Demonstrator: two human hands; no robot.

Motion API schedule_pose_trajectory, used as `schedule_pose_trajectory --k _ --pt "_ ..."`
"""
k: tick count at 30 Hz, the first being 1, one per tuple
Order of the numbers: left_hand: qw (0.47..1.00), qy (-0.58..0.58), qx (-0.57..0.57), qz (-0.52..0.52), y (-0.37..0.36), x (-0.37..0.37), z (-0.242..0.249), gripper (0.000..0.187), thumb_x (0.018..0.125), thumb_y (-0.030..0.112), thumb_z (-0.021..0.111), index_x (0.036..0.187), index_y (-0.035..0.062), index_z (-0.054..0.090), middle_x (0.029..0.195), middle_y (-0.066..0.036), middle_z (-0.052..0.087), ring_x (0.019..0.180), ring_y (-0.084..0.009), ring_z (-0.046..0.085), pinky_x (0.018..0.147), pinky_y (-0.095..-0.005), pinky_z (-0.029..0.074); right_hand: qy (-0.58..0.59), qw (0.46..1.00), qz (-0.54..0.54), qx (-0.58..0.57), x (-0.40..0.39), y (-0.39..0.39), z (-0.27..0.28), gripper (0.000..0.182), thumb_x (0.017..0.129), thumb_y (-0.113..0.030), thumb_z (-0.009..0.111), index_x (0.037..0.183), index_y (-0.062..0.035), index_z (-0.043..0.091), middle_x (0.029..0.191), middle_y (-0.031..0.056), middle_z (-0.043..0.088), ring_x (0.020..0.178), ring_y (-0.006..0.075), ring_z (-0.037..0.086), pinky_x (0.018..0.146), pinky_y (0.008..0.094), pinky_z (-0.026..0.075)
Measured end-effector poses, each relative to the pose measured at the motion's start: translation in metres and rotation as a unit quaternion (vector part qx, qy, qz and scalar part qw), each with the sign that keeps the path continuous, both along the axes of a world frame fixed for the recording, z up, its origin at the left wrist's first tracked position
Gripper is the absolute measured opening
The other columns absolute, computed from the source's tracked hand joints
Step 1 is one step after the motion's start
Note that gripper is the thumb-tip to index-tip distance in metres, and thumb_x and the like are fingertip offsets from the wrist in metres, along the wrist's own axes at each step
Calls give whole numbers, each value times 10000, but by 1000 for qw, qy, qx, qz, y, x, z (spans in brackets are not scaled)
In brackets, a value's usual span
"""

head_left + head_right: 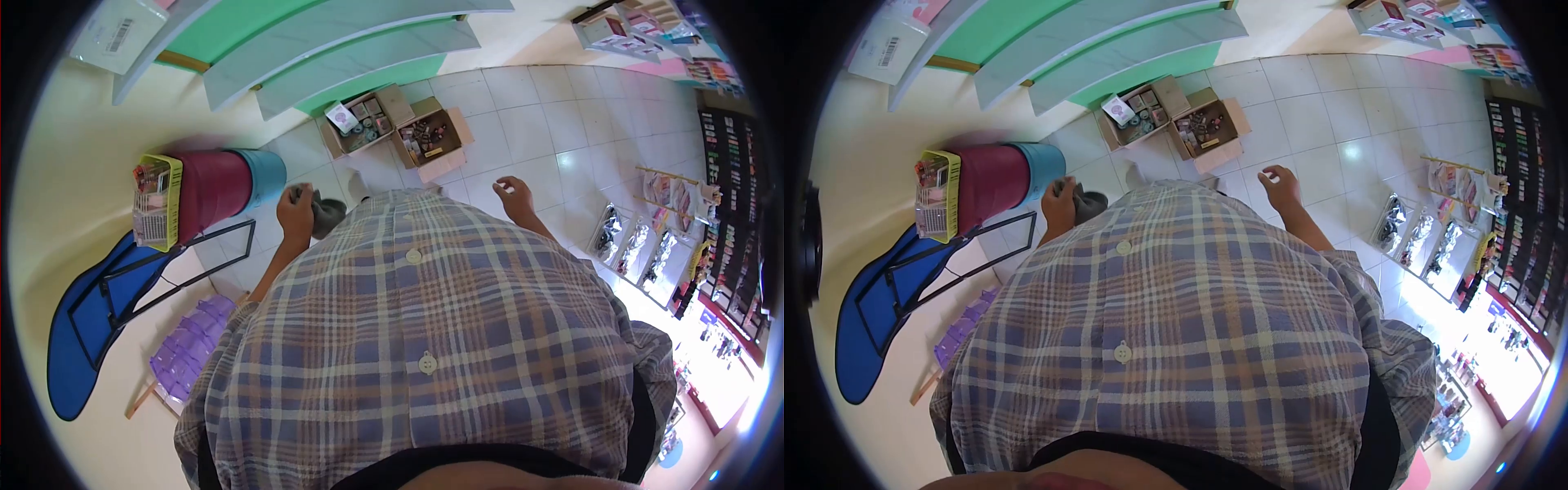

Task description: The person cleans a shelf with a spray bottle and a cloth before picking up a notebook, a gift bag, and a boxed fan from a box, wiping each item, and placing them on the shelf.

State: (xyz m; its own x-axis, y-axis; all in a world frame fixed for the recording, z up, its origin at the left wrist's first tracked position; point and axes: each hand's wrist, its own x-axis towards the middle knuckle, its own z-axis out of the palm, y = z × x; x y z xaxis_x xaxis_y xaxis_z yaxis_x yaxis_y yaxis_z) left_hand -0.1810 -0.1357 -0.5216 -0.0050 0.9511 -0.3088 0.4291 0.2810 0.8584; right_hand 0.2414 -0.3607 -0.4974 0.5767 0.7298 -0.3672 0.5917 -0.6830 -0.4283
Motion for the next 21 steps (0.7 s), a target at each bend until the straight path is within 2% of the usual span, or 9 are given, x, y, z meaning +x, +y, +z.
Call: schedule_pose_trajectory --k 2,4,6,10,11,12,15,19,21 --pt "991 108 -24 -70 -25 -22 -7 269 825 264 675 856 -3 657 766 -153 657 712 -288 628 695 -373 482 41 993 -80 -77 12 -19 2 297 824 -354 704 975 -98 699 937 106 667 909 269 631 823 383 496" --pt "979 176 -41 -93 -50 -58 -34 283 808 274 663 828 -7 638 782 -187 654 736 -373 625 699 -428 483 44 987 -74 -135 32 -51 -12 346 824 -409 691 1020 -124 699 998 108 687 961 268 641 861 376 497" --pt "972 217 -58 -75 -76 -96 -50 274 793 265 657 811 -7 624 779 -185 655 739 -378 627 696 -448 483 33 975 -75 -208 44 -79 -20 383 822 -439 688 1047 -129 693 1044 107 693 1013 273 642 891 372 495" --pt "936 296 -179 -63 -109 -148 -53 270 783 266 653 804 -2 622 775 -186 656 742 -366 633 701 -440 488 75 947 -52 -309 63 -119 -18 443 834 -485 667 1063 -106 694 1077 121 697 1037 287 642 912 384 488" --pt "925 309 -208 -70 -113 -153 -52 265 781 264 651 804 1 625 780 -189 658 745 -364 635 699 -436 489 96 940 -8 -327 72 -128 -25 445 842 -483 660 1073 -105 696 1079 128 696 1039 288 641 911 386 489" --pt "925 309 -212 -62 -115 -151 -48 265 781 264 651 804 1 625 780 -189 658 745 -364 635 699 -436 489 117 930 37 -345 76 -130 -26 446 849 -481 653 1083 -104 697 1080 136 695 1040 289 641 911 387 489" --pt "941 266 -203 -61 -115 -131 -43 277 790 276 661 808 2 630 789 -192 661 748 -362 638 696 -427 493 125 938 13 -324 87 -131 -34 460 861 -474 645 1087 -77 695 1024 156 701 1014 286 650 899 387 493" --pt "962 184 -151 -131 -104 -81 -18 326 818 332 675 841 8 648 816 -180 673 766 -353 645 706 -417 500 83 958 10 -274 80 -106 -59 480 867 -486 636 1070 -55 692 973 161 705 952 283 668 864 378 504" --pt "965 152 -141 -159 -95 -65 -8 340 817 357 675 865 21 659 842 -168 681 796 -342 653 725 -409 506 111 957 14 -267 75 -93 -79 486 861 -498 639 1068 -61 693 971 153 706 938 281 670 852 378 507"
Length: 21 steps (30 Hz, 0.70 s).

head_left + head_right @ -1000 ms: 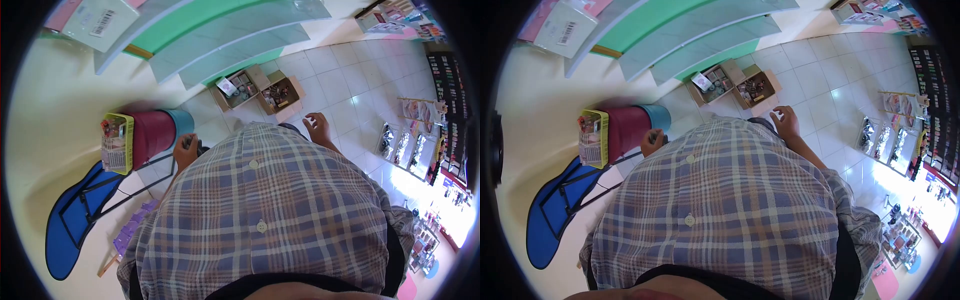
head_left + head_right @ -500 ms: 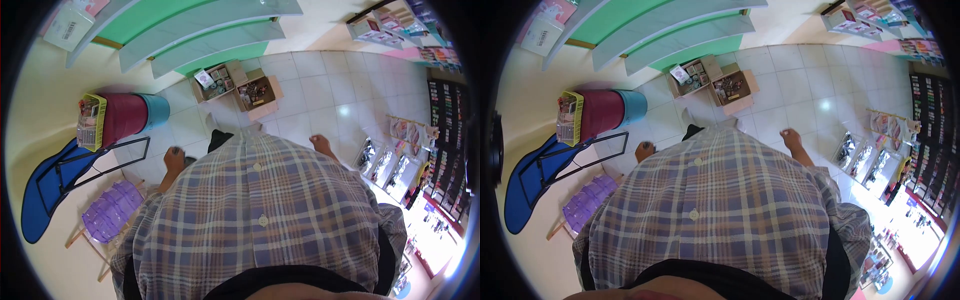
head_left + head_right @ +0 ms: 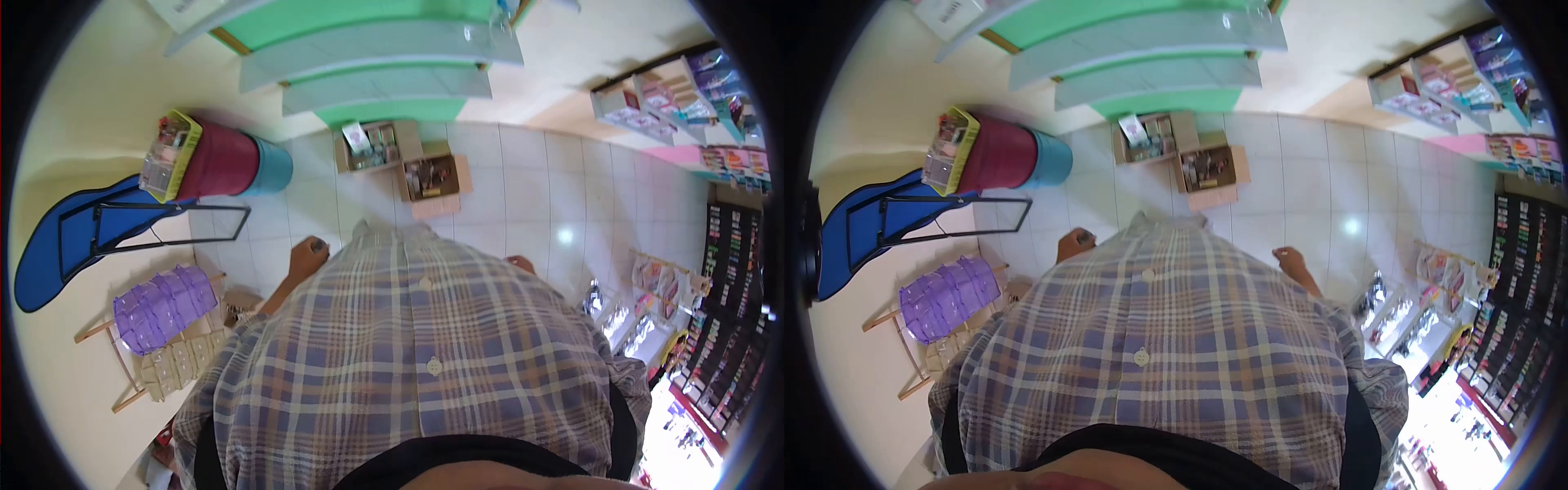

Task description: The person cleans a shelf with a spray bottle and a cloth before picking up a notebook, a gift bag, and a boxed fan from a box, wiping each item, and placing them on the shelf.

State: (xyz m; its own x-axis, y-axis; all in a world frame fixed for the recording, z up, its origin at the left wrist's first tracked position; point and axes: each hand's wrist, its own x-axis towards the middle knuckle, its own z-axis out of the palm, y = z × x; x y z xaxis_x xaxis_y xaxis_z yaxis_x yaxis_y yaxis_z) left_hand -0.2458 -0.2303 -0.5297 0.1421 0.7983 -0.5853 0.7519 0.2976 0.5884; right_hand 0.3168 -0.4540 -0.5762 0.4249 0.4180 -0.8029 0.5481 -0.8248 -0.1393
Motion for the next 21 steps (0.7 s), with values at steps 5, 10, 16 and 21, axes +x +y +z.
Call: schedule_pose_trajectory --k 5,10,16,21 --pt "997 7 23 -76 21 -10 -12 406 799 438 668 891 43 668 857 -164 686 820 -344 658 746 -429 518 36 985 160 60 14 45 -91 503 816 -559 666 1057 -120 716 1007 131 709 955 286 666 841 390 513" --pt "987 127 -31 -93 -2 -74 -58 415 775 439 646 878 42 708 897 -202 682 856 -380 651 768 -452 512 63 973 211 69 15 119 -105 490 834 -559 640 1068 -137 727 1037 140 704 978 299 660 859 407 509" --pt "919 173 30 -352 -41 -125 -91 243 768 271 638 816 47 723 889 -207 678 852 -382 650 777 -466 516 40 970 224 85 -7 158 -35 448 867 -522 601 1028 -127 738 1040 136 704 980 311 657 871 433 504" --pt "920 161 -33 -355 8 -59 -73 189 749 219 641 796 55 722 885 -206 677 850 -384 649 775 -469 520 27 909 387 -151 -24 192 -40 531 880 -562 552 849 -68 744 957 165 709 981 347 648 895 474 473"
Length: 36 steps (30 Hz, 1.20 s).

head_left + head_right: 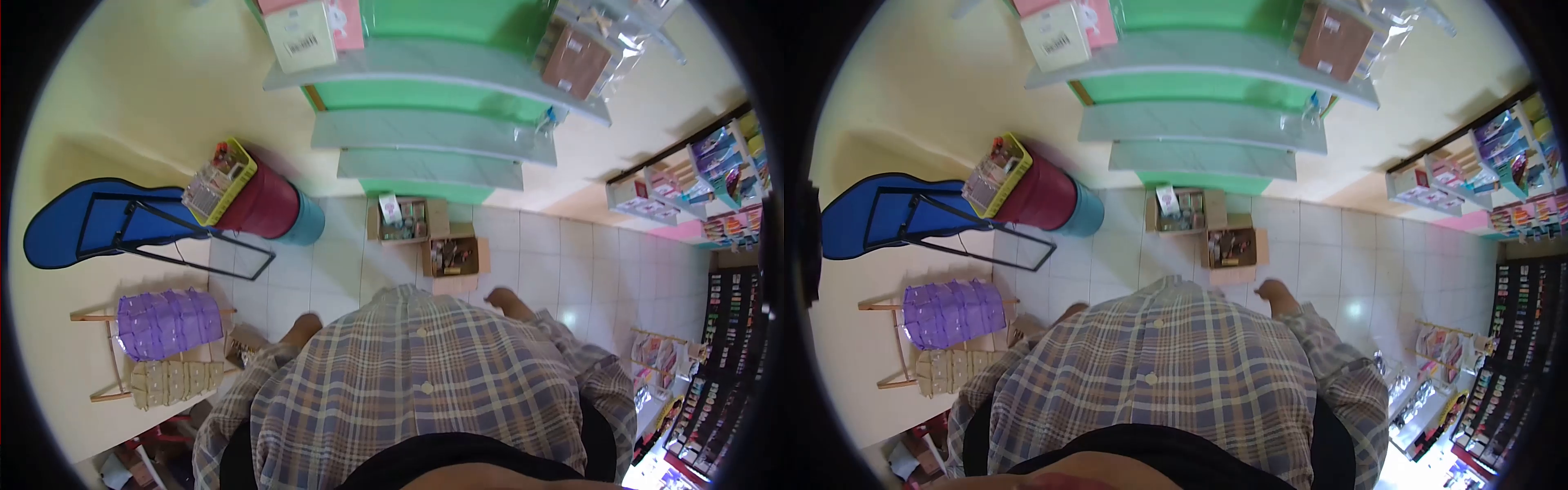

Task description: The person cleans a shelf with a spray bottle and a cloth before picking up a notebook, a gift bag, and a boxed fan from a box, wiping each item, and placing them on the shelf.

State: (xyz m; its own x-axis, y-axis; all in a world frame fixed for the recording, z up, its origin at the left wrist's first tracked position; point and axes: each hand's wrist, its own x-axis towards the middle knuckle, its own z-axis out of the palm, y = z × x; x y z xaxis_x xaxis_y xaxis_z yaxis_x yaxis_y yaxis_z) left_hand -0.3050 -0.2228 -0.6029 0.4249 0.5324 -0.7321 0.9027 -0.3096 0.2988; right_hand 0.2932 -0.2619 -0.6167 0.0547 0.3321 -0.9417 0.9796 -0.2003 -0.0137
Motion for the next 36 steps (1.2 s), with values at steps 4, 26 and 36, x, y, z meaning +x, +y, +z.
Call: schedule_pose_trajectory --k 4,26,36 --pt "996 -58 -23 -69 13 52 30 152 686 155 695 799 56 719 924 -188 685 870 -381 652 789 -463 531 110 970 80 200 -59 40 31 458 894 -475 541 792 -62 709 822 137 701 845 359 658 812 463 504" --pt "953 -54 -291 66 13 205 33 923 726 566 728 1412 29 423 1407 -254 455 1250 -358 510 1054 -385 413 -76 997 -26 -10 -43 -15 49 467 872 -422 610 1076 -10 692 1142 195 664 1106 347 613 955 436 481" --pt "972 -82 -144 169 87 208 -74 893 761 462 733 1427 -4 361 1375 -253 476 1271 -337 491 1046 -391 426 56 980 -13 192 -151 98 -37 364 834 -343 621 970 -12 685 997 194 686 994 373 646 861 448 517"
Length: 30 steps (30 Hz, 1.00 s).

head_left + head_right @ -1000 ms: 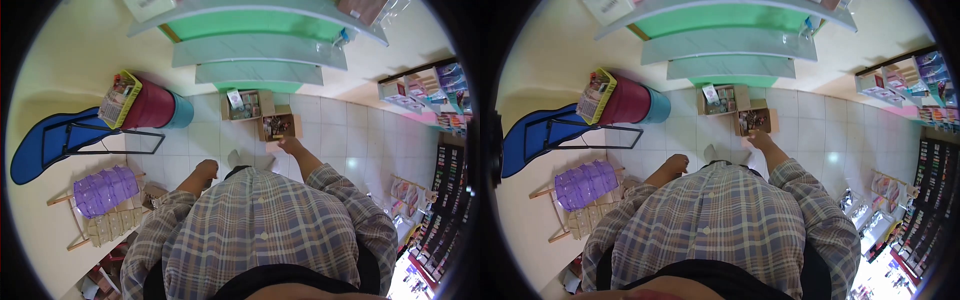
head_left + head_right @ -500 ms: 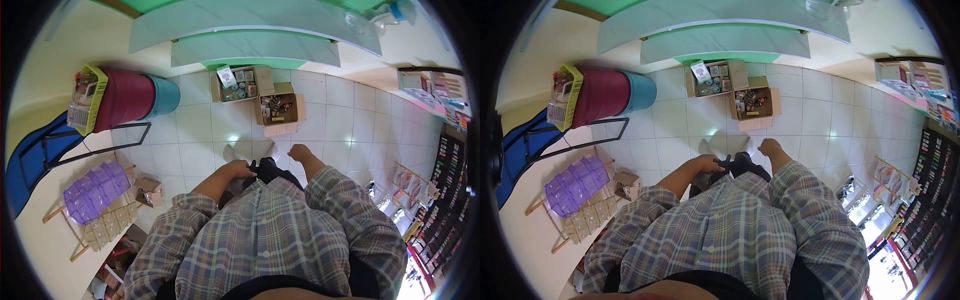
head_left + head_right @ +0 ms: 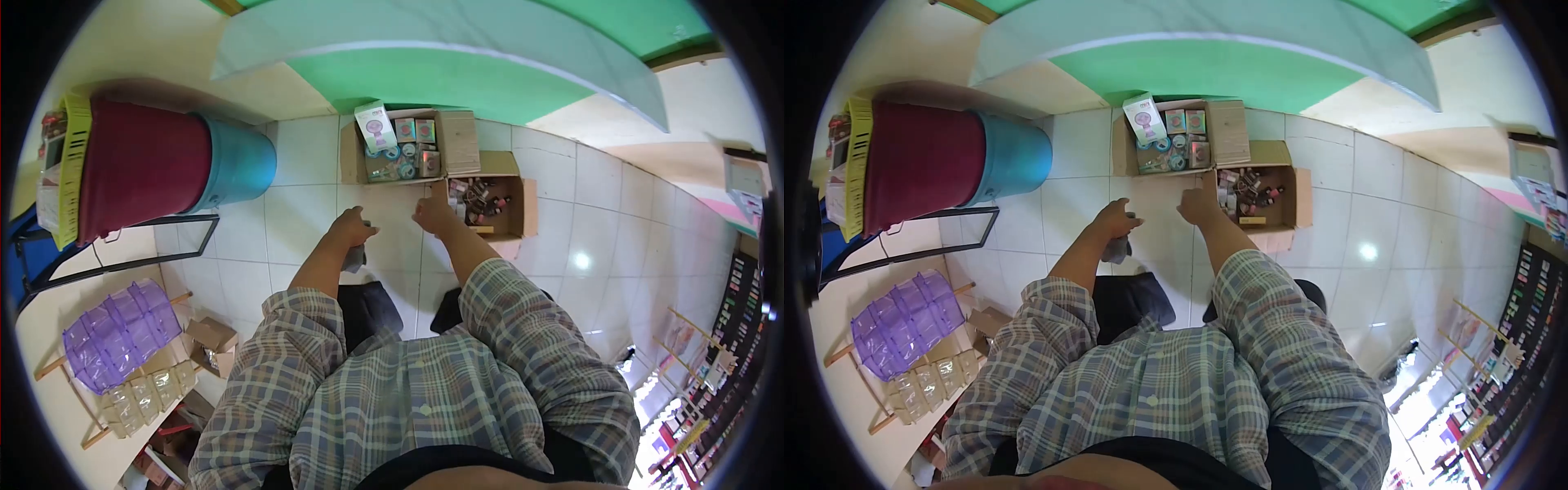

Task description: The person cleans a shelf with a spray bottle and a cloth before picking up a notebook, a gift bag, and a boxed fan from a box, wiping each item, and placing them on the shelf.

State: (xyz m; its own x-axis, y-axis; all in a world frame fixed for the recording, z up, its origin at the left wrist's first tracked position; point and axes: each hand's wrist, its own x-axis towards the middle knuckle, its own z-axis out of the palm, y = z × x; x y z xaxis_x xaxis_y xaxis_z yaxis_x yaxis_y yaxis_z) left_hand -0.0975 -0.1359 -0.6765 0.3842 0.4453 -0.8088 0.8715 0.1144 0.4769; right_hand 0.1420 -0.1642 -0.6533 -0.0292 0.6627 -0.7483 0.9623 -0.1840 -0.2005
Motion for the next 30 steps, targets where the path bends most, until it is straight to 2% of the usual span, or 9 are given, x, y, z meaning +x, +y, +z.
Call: schedule_pose_trajectory --k 2,4,7,9,14,17,19,23,30 --pt "999 -8 47 22 18 11 -21 877 761 436 739 1419 -8 368 1361 -256 488 1257 -331 506 1036 -381 432 114 985 -88 97 -13 21 -28 233 803 -236 671 905 -29 638 917 179 671 901 330 649 791 425 503" --pt "951 -178 -136 212 30 23 29 918 741 364 767 1427 -46 317 1326 -267 512 1236 -335 525 1024 -357 431 122 973 -109 164 -14 23 9 261 796 -210 686 959 -18 620 971 193 657 930 336 638 808 427 493" --pt "949 -165 53 262 63 45 -1 945 715 284 793 1415 -85 276 1294 -266 534 1216 -332 539 1012 -355 430 156 938 -134 280 -2 63 -20 365 785 -180 714 1079 -10 580 1086 210 622 1005 350 611 849 425 477" --pt "937 -165 47 303 77 54 -20 965 705 271 800 1415 -96 259 1308 -268 526 1224 -333 532 1016 -361 427 150 933 -142 293 6 82 -32 432 780 -175 726 1144 -14 557 1149 213 602 1051 357 595 875 422 472" --pt "904 -187 28 384 83 61 -17 993 694 213 808 1424 -115 221 1356 -256 501 1242 -319 516 1022 -361 419 34 985 -81 151 5 112 48 709 809 -215 724 1385 -11 366 1320 228 519 1237 369 502 1006 423 427" --pt "842 -328 -35 428 86 67 -42 937 716 162 788 1429 -99 240 1383 -220 492 1256 -302 504 1021 -344 414 33 991 -52 119 -3 142 38 769 816 -217 723 1422 -4 301 1391 249 452 1284 387 456 1052 427 392" --pt "799 -383 -79 456 73 70 -24 732 831 87 658 1446 3 269 1388 -169 485 1179 -256 555 980 -351 459 54 990 -67 108 -15 143 47 774 808 -208 728 1423 -5 305 1401 253 442 1294 380 448 1063 419 381" --pt "729 -399 -221 510 72 58 13 717 844 8 577 1481 77 255 1335 -150 517 1143 -249 582 963 -374 481 175 970 -135 102 -34 145 40 773 742 -144 758 1384 0 351 1351 257 488 1253 367 494 1032 405 415" --pt "686 -393 -276 546 28 48 39 625 812 10 645 1392 1 411 1220 -142 604 1069 -229 612 915 -344 490 70 987 -97 111 -9 95 25 696 760 -262 761 1308 -5 417 1210 253 578 1127 345 582 935 421 473"
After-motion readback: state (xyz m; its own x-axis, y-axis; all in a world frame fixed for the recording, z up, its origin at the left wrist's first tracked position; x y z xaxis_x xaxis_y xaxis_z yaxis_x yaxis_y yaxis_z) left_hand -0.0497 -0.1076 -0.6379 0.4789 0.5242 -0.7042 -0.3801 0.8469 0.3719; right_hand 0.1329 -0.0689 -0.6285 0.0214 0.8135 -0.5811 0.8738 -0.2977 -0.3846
